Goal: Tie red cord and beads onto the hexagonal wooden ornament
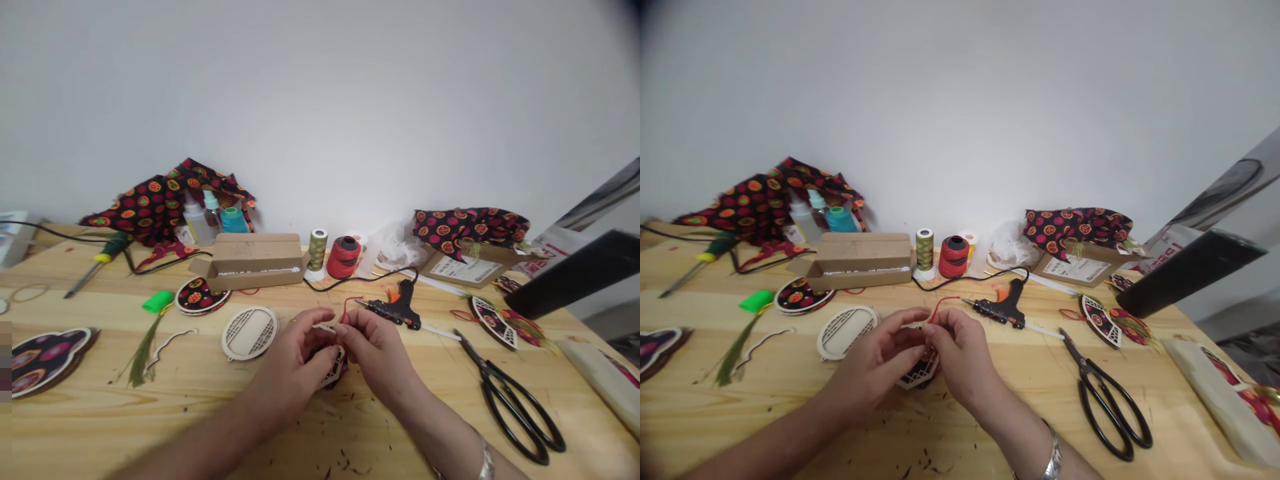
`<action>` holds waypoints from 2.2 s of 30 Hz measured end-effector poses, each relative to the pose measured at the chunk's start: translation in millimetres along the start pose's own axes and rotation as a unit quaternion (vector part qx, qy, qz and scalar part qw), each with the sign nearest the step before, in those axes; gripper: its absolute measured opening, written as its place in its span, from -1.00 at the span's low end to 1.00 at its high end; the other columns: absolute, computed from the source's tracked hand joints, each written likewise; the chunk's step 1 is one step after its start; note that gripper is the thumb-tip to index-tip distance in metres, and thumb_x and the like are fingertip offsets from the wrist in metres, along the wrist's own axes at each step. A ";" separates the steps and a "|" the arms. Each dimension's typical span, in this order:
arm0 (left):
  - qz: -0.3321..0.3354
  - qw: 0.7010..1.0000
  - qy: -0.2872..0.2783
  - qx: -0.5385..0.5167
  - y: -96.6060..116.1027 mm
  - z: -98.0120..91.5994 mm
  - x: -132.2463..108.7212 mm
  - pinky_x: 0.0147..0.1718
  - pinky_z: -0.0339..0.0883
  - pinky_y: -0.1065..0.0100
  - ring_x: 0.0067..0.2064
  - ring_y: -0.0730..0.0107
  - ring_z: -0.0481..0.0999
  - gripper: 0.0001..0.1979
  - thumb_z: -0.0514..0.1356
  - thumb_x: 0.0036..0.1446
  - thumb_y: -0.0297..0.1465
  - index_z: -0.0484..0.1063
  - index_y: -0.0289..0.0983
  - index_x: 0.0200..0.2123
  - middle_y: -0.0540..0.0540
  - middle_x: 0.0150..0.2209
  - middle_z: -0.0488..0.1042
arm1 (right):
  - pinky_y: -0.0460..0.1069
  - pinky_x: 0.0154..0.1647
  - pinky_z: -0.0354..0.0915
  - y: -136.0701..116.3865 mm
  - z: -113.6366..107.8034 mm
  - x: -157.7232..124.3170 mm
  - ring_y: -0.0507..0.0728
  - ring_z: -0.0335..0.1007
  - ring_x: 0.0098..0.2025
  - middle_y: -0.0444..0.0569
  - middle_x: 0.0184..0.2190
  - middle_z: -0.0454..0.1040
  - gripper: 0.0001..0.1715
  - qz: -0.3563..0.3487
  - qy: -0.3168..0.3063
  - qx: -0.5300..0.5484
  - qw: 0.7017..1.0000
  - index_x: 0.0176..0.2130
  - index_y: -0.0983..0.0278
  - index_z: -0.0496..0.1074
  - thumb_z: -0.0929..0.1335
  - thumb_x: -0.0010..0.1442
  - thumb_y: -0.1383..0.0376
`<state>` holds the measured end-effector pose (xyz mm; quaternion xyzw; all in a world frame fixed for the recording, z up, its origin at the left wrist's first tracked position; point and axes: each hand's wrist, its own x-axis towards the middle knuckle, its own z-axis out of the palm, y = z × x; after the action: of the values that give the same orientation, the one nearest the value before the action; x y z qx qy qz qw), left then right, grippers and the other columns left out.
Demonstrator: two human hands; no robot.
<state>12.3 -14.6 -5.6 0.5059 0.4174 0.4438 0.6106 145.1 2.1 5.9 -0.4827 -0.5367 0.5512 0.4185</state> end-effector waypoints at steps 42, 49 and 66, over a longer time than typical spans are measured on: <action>-0.100 0.994 0.031 -0.044 8.3 -6.7 3.9 -0.52 0.21 0.49 -0.50 0.48 0.40 -0.89 0.25 -0.08 -0.37 0.53 -0.29 -0.47 0.00 -0.54 0.52 | -0.19 -0.69 0.02 -4.1 -4.8 1.2 -0.10 0.08 -0.68 -0.22 -0.70 0.26 -0.84 0.032 -0.012 0.029 0.999 -0.56 0.33 0.31 0.37 -0.06 0.32; -0.112 0.988 0.029 -0.102 13.5 -4.3 5.9 -0.54 0.26 0.54 -0.53 0.51 0.44 -0.93 0.23 -0.06 -0.43 0.53 -0.28 -0.50 0.02 -0.56 0.54 | -0.19 -0.66 0.01 -7.0 -6.4 1.4 -0.10 0.05 -0.64 -0.20 -0.65 0.26 -0.83 0.019 -0.029 0.012 0.999 -0.51 0.36 0.35 0.33 0.03 0.29; -0.108 0.984 0.095 -0.101 9.3 -7.9 8.2 -0.55 0.28 0.50 -0.53 0.47 0.44 -0.90 0.26 -0.10 -0.38 0.52 -0.28 -0.46 0.00 -0.55 0.55 | -0.13 -0.52 0.17 -8.6 -11.5 -6.8 -0.01 0.27 -0.51 -0.12 -0.56 0.41 -0.82 -0.124 0.032 -0.239 0.963 -0.47 0.29 0.41 0.29 0.11 0.29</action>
<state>5.7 -3.9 2.0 0.3493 0.4786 0.4615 0.6603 157.2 -1.8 15.5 -0.5160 -0.6944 0.3350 0.3732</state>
